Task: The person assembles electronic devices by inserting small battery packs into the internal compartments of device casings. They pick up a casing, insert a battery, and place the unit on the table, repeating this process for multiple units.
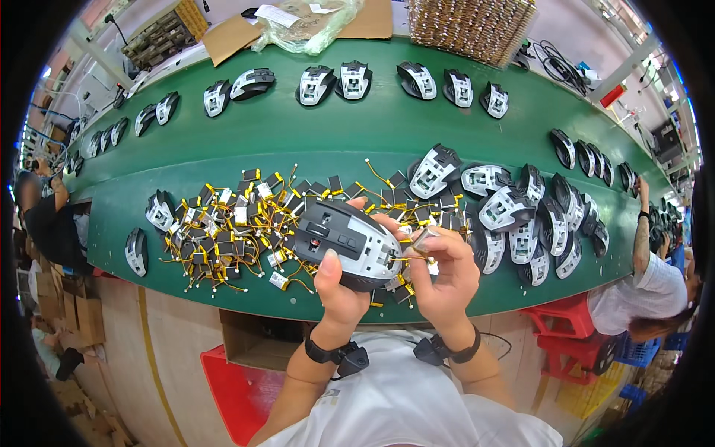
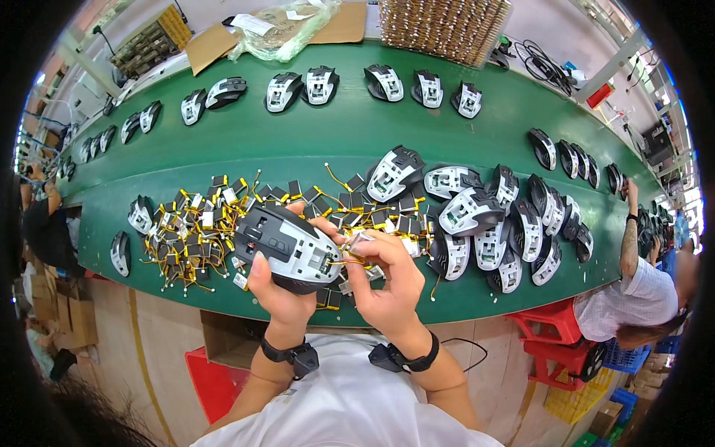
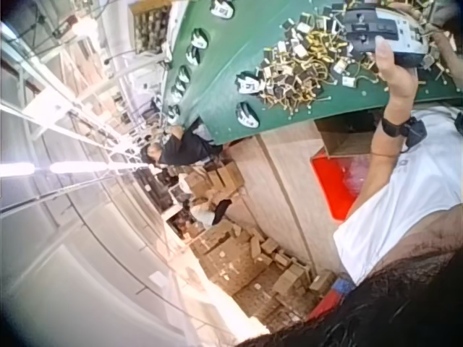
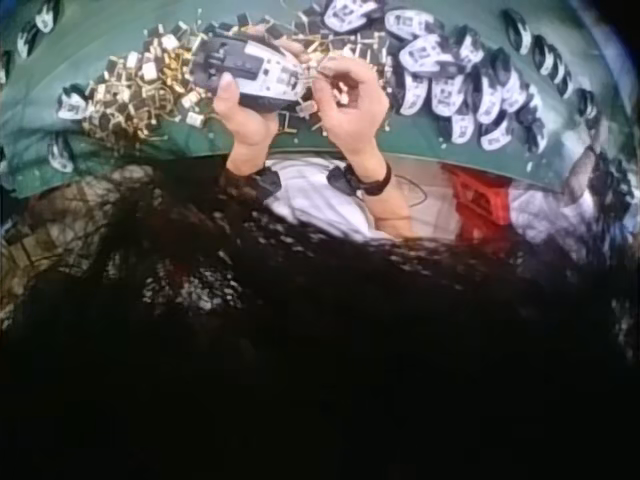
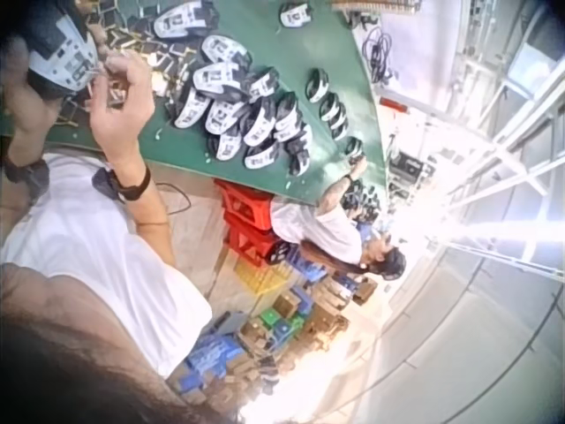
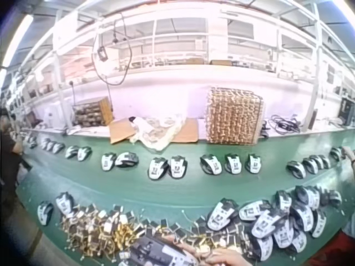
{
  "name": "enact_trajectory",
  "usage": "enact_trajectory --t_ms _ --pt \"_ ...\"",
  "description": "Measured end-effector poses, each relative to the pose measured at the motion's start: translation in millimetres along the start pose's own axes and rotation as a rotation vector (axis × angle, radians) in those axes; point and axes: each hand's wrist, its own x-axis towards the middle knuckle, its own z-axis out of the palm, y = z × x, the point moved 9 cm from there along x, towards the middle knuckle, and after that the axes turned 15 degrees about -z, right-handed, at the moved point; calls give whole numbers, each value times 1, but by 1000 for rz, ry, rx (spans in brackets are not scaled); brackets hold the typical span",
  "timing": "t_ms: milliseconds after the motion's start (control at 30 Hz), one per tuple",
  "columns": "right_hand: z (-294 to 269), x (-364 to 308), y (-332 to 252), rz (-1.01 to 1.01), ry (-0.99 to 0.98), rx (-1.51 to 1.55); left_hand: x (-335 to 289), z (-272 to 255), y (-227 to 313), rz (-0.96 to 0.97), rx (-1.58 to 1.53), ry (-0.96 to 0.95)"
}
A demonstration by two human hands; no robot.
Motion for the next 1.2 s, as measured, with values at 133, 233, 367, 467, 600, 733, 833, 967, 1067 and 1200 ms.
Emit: enact_trajectory --t_ms 133,233,367,467,600,733,833,967,1067,1200 --pt "10 7 -5 129 -45 163 1 -6 -1 -28 -21 69" --pt "15 10 -14 204 -99 312 2 -8 -3 -39 -59 30" --pt "15 7 -9 157 -104 164 1 -7 -2 -35 -70 23" --pt "12 9 -15 119 -18 74 4 -9 -1 -22 -61 0" --pt "14 25 -40 -197 -219 -261 4 -9 1 -7 -81 -45" --pt "16 25 -37 -39 -263 -324 4 -13 4 -4 -88 -6" --pt "21 15 -25 170 -318 -114 5 -13 8 12 -39 -32" --pt "37 -2 -16 741 -450 413 2 -10 9 36 28 -72" --pt "36 0 -11 686 -424 385 3 -9 10 29 58 -76" --pt "26 9 -4 589 -234 306 1 -9 14 40 57 -94"
